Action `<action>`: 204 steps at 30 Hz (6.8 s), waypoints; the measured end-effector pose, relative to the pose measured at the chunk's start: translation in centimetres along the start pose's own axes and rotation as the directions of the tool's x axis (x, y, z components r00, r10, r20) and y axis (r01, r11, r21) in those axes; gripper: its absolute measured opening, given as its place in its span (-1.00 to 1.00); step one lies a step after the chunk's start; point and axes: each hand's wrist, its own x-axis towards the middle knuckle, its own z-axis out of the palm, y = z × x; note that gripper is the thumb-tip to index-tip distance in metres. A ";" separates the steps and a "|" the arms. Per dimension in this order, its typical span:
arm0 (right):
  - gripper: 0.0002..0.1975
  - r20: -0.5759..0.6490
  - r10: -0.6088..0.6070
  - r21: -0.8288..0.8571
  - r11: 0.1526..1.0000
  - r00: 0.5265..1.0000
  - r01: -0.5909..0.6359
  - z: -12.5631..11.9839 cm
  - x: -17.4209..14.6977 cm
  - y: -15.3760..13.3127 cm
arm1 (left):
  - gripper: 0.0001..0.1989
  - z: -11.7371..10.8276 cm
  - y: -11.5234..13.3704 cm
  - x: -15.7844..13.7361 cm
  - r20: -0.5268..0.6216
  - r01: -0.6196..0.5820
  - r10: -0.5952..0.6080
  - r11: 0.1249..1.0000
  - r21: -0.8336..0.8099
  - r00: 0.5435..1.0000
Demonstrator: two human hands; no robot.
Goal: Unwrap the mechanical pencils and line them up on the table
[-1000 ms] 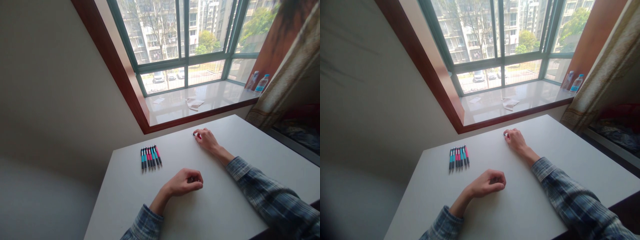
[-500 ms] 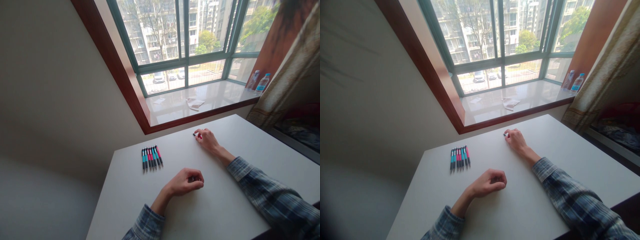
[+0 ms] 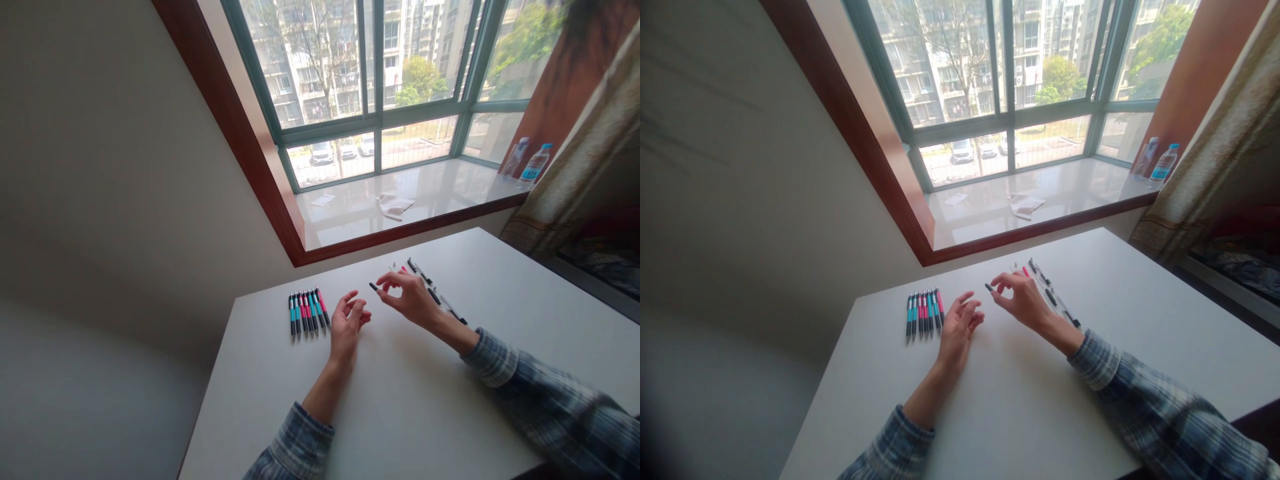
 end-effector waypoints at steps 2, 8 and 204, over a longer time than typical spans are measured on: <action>-0.90 0.020 -0.026 0.030 0.999 0.999 0.025 0.3 -0.4 -1.0 | -0.41 -0.1 0.0 0.0 0.005 0.020 -0.020 0.999 -0.025 1.000; -0.90 0.070 -0.091 0.101 0.991 0.993 0.084 1.2 -1.3 -2.1 | -0.56 -0.1 -0.1 0.2 0.060 0.020 -0.017 0.999 -0.050 0.998; -0.56 0.724 -0.060 -0.229 0.919 0.687 0.321 -0.9 4.4 -4.2 | -0.65 -2.9 -2.6 0.5 0.227 -0.068 0.031 0.985 0.157 0.973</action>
